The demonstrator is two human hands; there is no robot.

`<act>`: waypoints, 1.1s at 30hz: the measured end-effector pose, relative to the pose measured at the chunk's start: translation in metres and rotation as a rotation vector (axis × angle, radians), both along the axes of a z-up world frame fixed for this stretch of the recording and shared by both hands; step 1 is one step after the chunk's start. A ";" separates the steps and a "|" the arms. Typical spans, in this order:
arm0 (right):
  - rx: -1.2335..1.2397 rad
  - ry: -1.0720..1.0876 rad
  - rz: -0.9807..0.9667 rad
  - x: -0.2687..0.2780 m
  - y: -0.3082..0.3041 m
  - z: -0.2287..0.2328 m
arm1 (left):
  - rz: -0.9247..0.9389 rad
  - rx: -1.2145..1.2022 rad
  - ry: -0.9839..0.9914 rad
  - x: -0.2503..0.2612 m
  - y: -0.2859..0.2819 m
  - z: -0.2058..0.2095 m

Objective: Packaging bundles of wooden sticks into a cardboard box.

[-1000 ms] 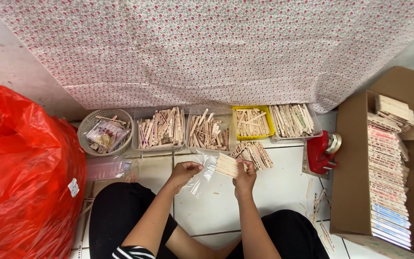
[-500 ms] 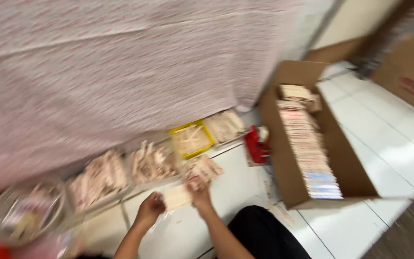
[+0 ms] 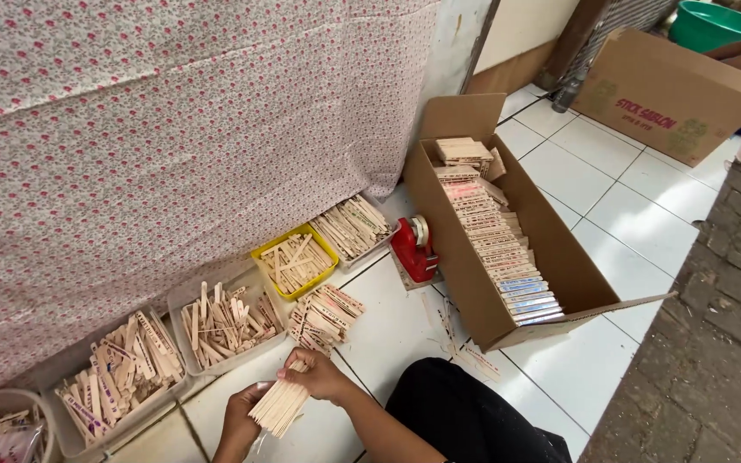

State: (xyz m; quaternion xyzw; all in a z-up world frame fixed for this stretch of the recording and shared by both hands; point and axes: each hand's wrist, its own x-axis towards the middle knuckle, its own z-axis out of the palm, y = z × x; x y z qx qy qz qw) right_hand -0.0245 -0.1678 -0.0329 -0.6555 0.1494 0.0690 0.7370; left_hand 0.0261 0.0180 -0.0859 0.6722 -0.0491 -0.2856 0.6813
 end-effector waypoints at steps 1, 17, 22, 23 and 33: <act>-0.001 0.012 -0.009 0.002 0.000 0.000 | 0.059 -0.043 0.030 -0.001 0.000 0.005; 0.024 0.140 0.110 0.002 0.004 0.009 | -0.054 0.032 0.130 0.006 0.003 -0.006; 0.057 0.207 0.031 0.003 0.006 0.012 | -0.207 0.108 0.175 0.002 0.008 0.034; 0.056 0.209 0.039 0.003 0.005 0.014 | -0.199 0.108 0.177 0.008 0.013 0.018; 0.226 0.176 -0.067 0.003 0.003 0.014 | -0.150 0.186 0.230 0.029 0.042 -0.038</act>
